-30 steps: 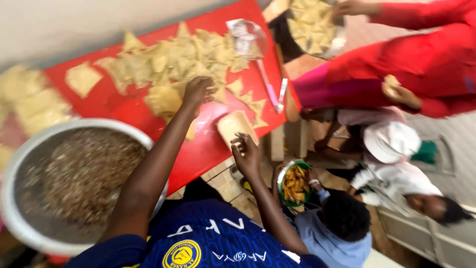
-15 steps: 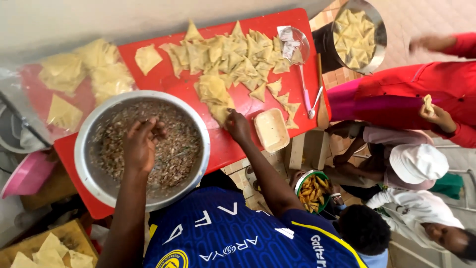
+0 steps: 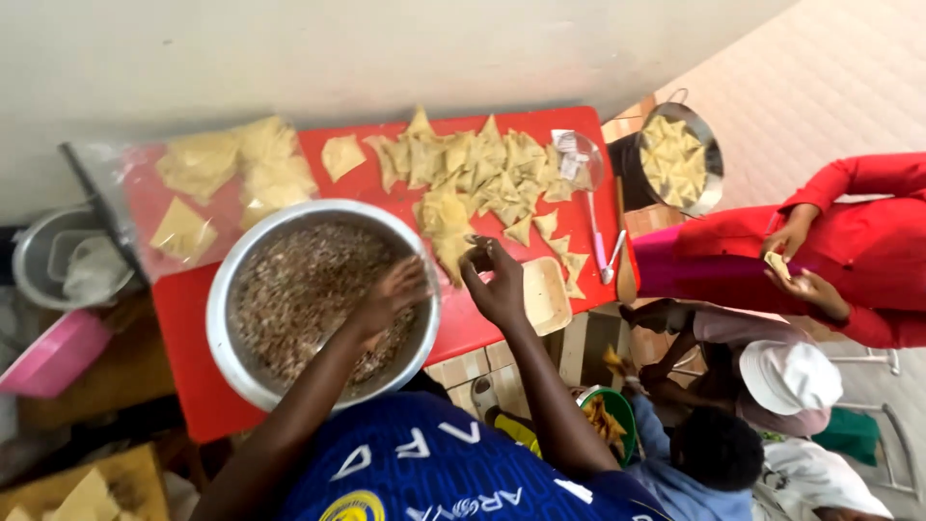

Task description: Filling and folding dough wrappers to create triangular samosas at a food preparation table

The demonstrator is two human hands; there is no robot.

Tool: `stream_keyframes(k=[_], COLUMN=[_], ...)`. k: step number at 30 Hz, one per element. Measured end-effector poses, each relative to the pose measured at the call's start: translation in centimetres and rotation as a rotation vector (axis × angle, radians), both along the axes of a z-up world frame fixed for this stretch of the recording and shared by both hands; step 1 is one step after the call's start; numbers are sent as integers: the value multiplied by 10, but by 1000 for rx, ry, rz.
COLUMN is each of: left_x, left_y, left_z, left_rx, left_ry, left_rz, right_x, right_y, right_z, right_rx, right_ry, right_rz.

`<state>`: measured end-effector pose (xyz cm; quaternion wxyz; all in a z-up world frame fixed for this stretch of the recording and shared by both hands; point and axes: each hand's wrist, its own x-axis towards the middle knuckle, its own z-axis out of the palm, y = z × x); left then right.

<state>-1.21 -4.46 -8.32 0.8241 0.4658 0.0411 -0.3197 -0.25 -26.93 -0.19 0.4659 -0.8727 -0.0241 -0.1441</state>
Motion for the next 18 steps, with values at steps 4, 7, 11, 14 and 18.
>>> stream_keyframes(k=[4, 7, 11, 14, 18], left_x=[0, -7, -8, -18, -31], left_y=[6, 20, 53, 73, 83], left_z=[60, 55, 55, 69, 47], left_rx=[-210, -256, 113, 101, -162], left_ry=[10, -113, -264, -96, 56], left_rz=[181, 156, 41, 124, 315], right_x=[-15, -15, -18, -22, -30], right_y=[26, 42, 53, 76, 92], right_z=[40, 52, 6, 7, -8], right_rx=[279, 599, 773, 742, 629], right_ry=[-97, 335, 422, 459, 493], right_rz=[-9, -95, -5, 58, 142])
